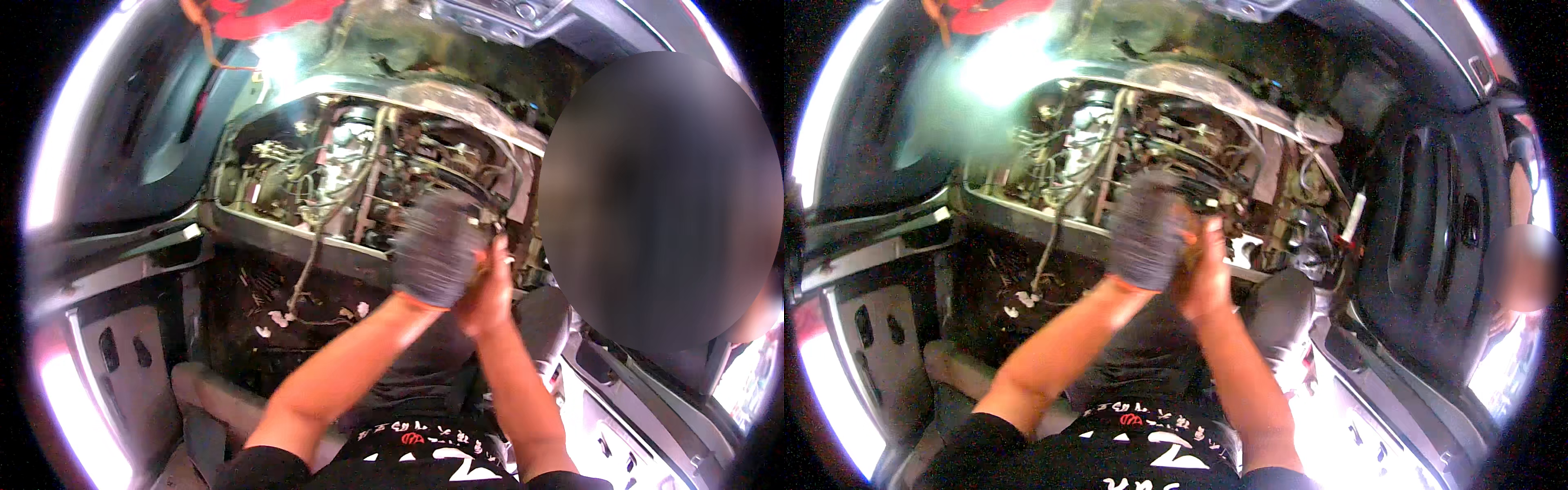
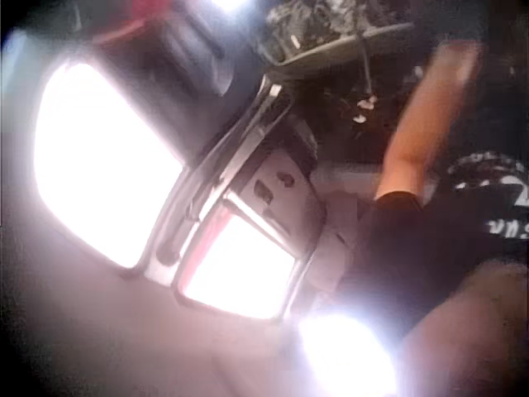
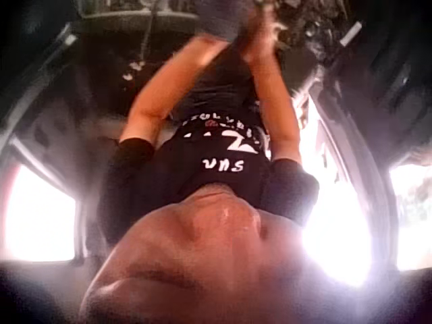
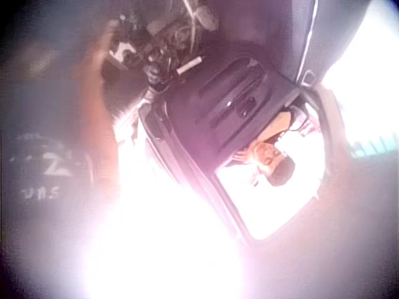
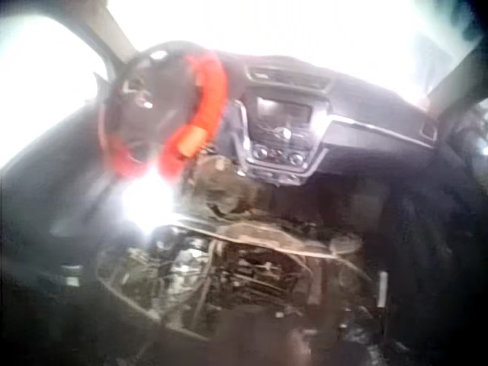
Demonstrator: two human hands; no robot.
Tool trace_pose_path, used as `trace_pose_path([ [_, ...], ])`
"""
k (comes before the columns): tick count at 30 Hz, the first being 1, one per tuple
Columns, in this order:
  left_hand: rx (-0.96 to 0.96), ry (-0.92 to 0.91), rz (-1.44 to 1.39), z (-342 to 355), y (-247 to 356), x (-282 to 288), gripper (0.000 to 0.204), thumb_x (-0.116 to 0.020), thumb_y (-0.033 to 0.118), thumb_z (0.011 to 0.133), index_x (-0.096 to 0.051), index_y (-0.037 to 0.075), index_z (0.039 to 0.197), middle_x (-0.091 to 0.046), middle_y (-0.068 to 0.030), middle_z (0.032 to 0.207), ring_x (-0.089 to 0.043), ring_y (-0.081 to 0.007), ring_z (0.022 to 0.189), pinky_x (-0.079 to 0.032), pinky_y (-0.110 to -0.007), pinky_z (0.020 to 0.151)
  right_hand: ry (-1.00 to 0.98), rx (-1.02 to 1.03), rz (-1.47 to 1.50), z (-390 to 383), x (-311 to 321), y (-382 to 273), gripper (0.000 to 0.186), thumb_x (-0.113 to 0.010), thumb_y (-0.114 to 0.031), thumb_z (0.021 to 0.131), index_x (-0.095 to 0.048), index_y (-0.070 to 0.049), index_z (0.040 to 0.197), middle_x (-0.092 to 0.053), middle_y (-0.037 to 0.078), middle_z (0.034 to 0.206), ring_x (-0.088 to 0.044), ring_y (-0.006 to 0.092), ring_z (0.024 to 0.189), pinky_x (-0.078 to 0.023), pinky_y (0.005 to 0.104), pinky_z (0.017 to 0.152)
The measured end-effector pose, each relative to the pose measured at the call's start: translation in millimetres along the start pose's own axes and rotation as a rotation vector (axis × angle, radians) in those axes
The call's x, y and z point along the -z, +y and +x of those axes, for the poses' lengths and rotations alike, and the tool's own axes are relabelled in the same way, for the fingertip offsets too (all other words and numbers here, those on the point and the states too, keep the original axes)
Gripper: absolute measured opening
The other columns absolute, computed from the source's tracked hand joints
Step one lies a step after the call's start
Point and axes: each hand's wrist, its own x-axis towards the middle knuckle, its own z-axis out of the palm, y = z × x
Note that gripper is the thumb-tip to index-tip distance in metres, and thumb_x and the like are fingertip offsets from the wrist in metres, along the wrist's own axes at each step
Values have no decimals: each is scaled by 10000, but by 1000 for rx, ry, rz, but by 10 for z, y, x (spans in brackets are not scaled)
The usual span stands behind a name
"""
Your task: The person is working on a car engine from inside the front cabin, using a wrench to loosen and tighten bolts on the engine block. They also handle and reposition a large corrugated air intake hose and various electrical connectors.
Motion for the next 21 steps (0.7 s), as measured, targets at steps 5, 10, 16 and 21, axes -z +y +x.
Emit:
trace_pose_path([
  [5,144,121,-188,-74,-87,40,125,-559,130,928,-629,79,1019,-692,-118,876,-700,-231,794,-541,-367,657,118,34,-133,-353,-480,360,619,-370,-505,1036,-381,-78,1484,-447,94,1491,-417,277,1374,-288,426,1156],
  [10,778,102,-997,309,-517,262,104,-573,183,956,-622,121,1024,-622,-41,756,-593,-174,583,-492,-321,516,-249,35,-271,-799,-639,171,769,-349,-593,1005,-268,-41,1535,-311,145,1585,-324,295,1443,-270,458,1164],
  [16,207,7,-271,-141,359,485,221,-624,153,919,-606,71,1124,-623,-86,952,-605,-242,846,-501,-371,838,-78,139,-189,-591,-812,70,852,-419,-634,972,-258,-16,1536,-394,161,1521,-378,298,1397,-275,417,1162],
  [21,633,-257,-461,20,37,207,395,-573,392,931,-661,10,880,-667,-143,770,-604,-293,707,-489,-400,712,57,324,-618,-725,-855,369,894,-582,-465,968,-132,47,1546,-287,168,1561,-315,280,1425,-236,397,1178],
])
